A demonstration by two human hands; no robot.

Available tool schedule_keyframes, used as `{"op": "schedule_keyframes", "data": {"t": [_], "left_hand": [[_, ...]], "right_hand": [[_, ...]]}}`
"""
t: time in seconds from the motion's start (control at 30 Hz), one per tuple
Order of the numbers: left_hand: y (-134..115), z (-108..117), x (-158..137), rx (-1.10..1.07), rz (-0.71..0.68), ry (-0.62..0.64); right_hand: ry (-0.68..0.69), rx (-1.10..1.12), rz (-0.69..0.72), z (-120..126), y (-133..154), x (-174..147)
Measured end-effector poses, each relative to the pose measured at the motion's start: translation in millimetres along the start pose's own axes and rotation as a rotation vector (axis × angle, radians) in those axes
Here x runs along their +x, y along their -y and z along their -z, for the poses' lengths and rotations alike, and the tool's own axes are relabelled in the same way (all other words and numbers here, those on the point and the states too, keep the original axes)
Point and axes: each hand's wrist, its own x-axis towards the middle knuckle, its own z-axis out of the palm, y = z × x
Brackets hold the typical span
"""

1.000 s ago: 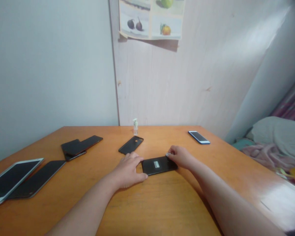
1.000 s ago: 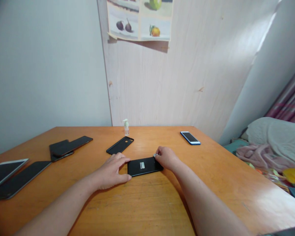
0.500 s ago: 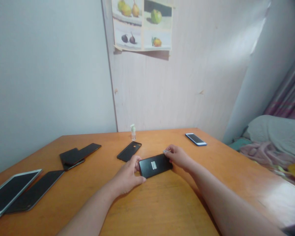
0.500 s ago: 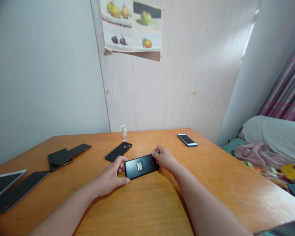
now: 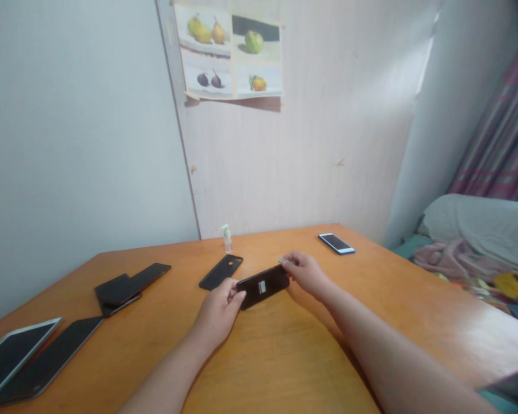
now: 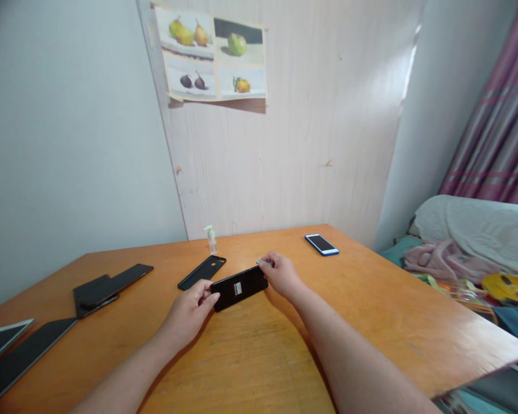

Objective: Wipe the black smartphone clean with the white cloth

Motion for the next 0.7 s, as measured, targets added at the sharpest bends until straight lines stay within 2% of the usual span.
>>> {"op": "schedule_keyframes", "data": {"t": [0.1, 0.2, 0.37, 0.43, 0.57, 0.7], "left_hand": [[-8, -2, -2, 0.054, -0.02, 0.014], [-15, -3, -4, 0.085, -0.032, 0.032], [-21, -3, -6, 0.074, -0.033, 0.061], [-21, -2, -6, 0.086, -0.028, 0.061], [-19, -2, -5, 0.089, -0.034, 0.065], [-18, -4, -5, 0.086, -0.047, 0.059]], "right_hand": [[-0.059, -0.052, 0.01, 4, 4, 0], [-0.067, -0.08, 0.052, -2, 17, -9], [0.042, -0.091, 0.296, -23, 40, -29], [0.032, -0.09, 0.262, -20, 38, -27], [-0.086, -0.105, 0.068, -1, 21, -9], [-0.1, -0.111, 0.085, -3, 22, -10]]}}
